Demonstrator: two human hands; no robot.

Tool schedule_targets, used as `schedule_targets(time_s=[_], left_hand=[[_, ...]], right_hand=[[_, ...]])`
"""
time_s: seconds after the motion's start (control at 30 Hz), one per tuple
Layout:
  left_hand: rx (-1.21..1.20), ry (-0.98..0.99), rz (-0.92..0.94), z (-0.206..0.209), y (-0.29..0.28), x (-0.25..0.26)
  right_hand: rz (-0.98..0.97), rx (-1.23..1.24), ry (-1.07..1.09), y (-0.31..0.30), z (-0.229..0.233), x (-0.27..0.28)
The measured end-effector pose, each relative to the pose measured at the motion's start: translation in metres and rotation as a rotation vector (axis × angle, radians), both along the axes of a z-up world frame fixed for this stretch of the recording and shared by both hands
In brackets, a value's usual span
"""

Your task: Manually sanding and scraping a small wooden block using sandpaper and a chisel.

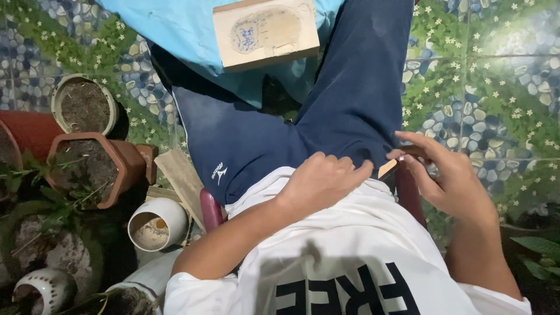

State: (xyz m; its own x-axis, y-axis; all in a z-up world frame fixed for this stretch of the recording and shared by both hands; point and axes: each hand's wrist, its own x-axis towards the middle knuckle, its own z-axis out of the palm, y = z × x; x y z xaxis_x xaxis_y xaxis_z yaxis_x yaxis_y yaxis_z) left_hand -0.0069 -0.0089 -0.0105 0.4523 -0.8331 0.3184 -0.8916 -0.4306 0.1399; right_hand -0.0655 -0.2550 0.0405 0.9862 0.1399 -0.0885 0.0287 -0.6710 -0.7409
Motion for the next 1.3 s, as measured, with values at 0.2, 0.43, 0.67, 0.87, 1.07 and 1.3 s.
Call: schedule_targets(time_s=[0.2, 0.43, 0.67, 0.87, 1.07, 1.3], left_hand=[[-0.002, -0.015, -0.121, 0.002, -0.001, -0.002], [0.02, 0.082, -0.075, -0.007, -0.011, -0.004], [0.041, 0.152, -0.197, -0.006, -0.016, -0.009], [0.003, 0.029, -0.052, -0.01, -0.02, -0.009], [-0.077, -0.075, -0.107, -0.012, -0.021, -0.009], [-0.102, -0.087, -0.129, -0.009, -0.02, -0.006]], right_hand=[[0.029, -0.072, -0.033, -0.002, -0.009, -0.004], [0.013, 0.06, 0.177, 0.003, -0.002, 0.003], [0.055, 0.148, 0.171, -0.005, -0.01, -0.005], [0.094, 0.207, 0.174, -0.005, -0.009, -0.006], [0.056, 0.198, 0.125, -0.008, -0.003, -0.014], [-0.04, -0.076, 0.058, -0.026, -0.027, -0.036]])
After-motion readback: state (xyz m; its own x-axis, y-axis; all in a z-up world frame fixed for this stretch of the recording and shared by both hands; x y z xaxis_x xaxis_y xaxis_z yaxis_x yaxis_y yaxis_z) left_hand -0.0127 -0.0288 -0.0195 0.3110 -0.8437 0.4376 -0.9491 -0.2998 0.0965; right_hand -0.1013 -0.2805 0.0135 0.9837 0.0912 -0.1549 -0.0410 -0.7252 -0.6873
